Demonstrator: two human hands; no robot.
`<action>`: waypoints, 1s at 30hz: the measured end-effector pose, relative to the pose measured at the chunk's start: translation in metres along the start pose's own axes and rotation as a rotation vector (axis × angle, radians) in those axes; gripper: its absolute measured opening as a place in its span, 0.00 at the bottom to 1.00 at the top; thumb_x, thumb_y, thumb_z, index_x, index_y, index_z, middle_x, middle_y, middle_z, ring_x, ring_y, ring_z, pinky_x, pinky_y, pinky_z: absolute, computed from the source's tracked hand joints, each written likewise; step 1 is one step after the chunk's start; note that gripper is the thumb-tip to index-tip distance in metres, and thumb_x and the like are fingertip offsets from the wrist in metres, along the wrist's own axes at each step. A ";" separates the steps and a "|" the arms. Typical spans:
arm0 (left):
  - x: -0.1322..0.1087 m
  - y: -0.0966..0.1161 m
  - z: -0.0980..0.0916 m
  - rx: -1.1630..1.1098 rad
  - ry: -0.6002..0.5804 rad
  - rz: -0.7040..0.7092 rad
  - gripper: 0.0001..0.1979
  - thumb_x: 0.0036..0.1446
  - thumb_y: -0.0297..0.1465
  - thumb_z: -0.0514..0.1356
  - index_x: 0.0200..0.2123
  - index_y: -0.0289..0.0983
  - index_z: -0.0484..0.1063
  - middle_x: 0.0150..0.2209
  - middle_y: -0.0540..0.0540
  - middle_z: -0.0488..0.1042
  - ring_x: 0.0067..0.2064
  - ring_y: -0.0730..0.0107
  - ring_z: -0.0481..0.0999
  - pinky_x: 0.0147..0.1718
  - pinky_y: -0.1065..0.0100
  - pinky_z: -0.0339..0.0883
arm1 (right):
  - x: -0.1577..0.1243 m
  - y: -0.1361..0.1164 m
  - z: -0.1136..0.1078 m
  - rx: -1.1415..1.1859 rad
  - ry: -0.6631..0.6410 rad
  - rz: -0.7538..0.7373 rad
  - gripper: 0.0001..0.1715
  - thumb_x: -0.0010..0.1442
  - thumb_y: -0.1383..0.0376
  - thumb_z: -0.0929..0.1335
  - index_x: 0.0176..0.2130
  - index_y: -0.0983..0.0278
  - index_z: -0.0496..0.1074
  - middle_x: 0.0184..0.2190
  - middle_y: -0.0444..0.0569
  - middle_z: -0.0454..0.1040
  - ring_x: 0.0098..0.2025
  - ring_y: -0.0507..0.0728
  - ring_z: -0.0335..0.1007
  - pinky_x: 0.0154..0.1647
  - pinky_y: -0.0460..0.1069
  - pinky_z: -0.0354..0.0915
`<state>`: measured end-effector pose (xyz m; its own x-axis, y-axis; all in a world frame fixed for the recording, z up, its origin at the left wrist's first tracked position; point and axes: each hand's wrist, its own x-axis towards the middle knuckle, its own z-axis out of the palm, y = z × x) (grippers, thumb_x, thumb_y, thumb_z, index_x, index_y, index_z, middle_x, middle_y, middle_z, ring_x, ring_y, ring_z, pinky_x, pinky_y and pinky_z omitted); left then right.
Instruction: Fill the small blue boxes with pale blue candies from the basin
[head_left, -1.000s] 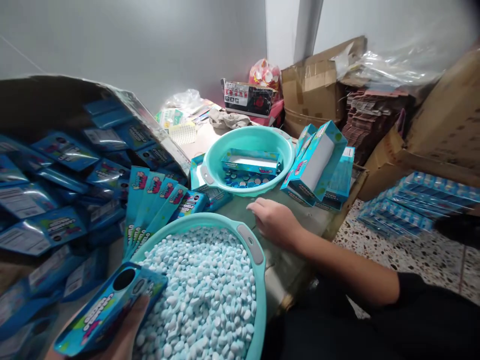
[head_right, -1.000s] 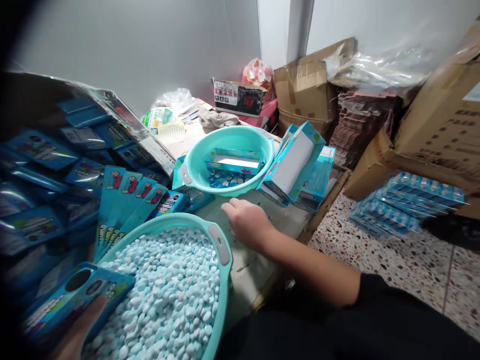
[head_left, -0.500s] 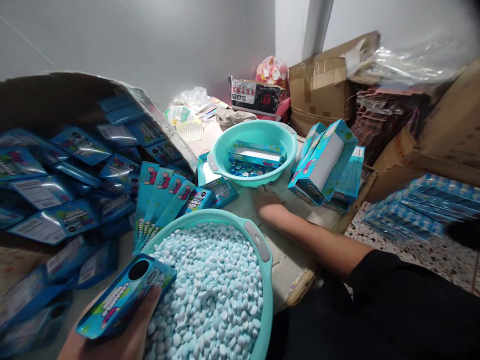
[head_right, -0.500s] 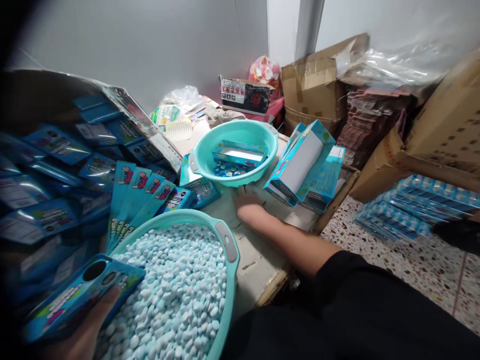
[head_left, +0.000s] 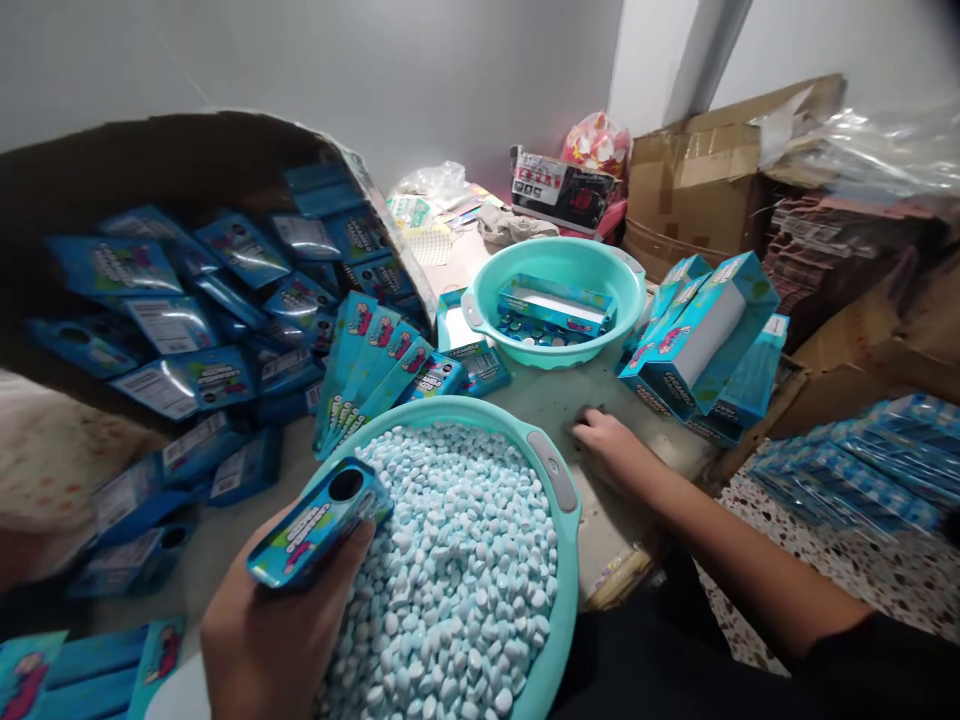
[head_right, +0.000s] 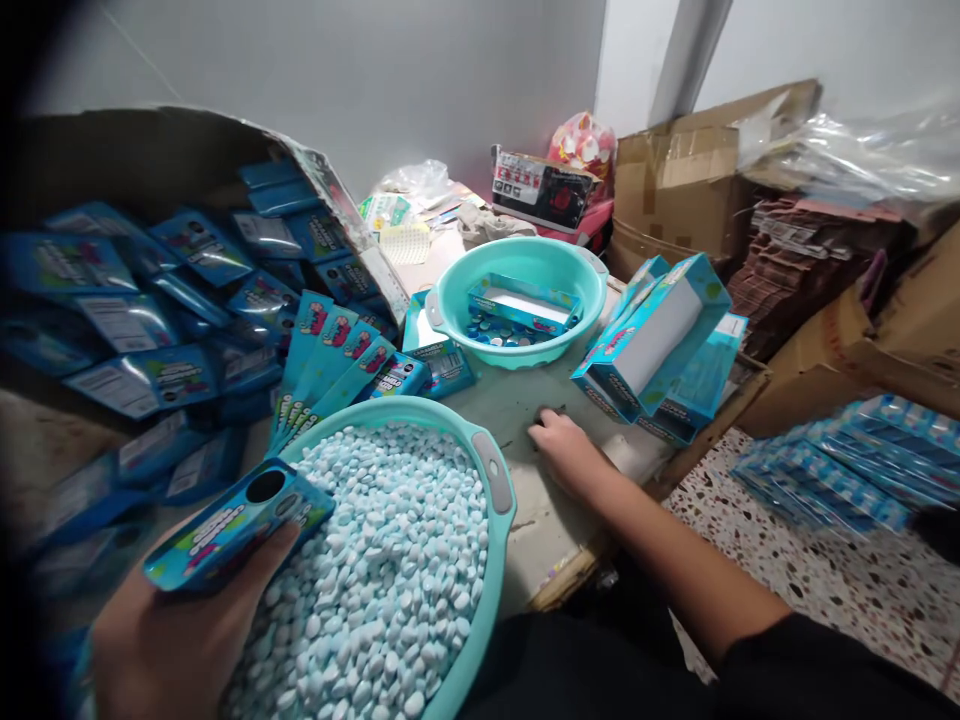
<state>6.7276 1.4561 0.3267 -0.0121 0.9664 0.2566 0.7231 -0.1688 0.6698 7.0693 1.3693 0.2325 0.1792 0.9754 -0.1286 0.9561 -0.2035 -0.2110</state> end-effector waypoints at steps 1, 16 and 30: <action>0.000 0.000 0.002 -0.013 0.010 -0.014 0.28 0.48 0.51 0.69 0.46 0.39 0.77 0.43 0.43 0.81 0.45 0.52 0.79 0.53 0.54 0.73 | -0.004 0.001 0.002 -0.009 0.000 -0.001 0.18 0.63 0.78 0.61 0.42 0.68 0.77 0.47 0.58 0.73 0.43 0.58 0.70 0.43 0.49 0.62; 0.002 0.005 0.001 -0.032 -0.047 0.014 0.27 0.48 0.47 0.69 0.49 0.39 0.79 0.44 0.45 0.82 0.44 0.58 0.81 0.42 0.65 0.77 | 0.030 -0.153 -0.124 0.705 0.470 -0.881 0.09 0.66 0.70 0.71 0.45 0.69 0.81 0.39 0.51 0.79 0.40 0.51 0.75 0.44 0.46 0.71; -0.005 0.013 0.001 -0.200 -0.060 -0.038 0.24 0.49 0.43 0.69 0.49 0.39 0.79 0.44 0.45 0.82 0.46 0.59 0.81 0.48 0.65 0.76 | 0.088 -0.045 -0.049 0.222 0.205 -0.204 0.20 0.66 0.73 0.62 0.49 0.70 0.80 0.50 0.58 0.78 0.52 0.59 0.75 0.55 0.51 0.68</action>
<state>6.7377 1.4497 0.3337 0.0085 0.9817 0.1902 0.5709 -0.1609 0.8051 7.0540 1.4687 0.2783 0.0541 0.9900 0.1304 0.9074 0.0058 -0.4202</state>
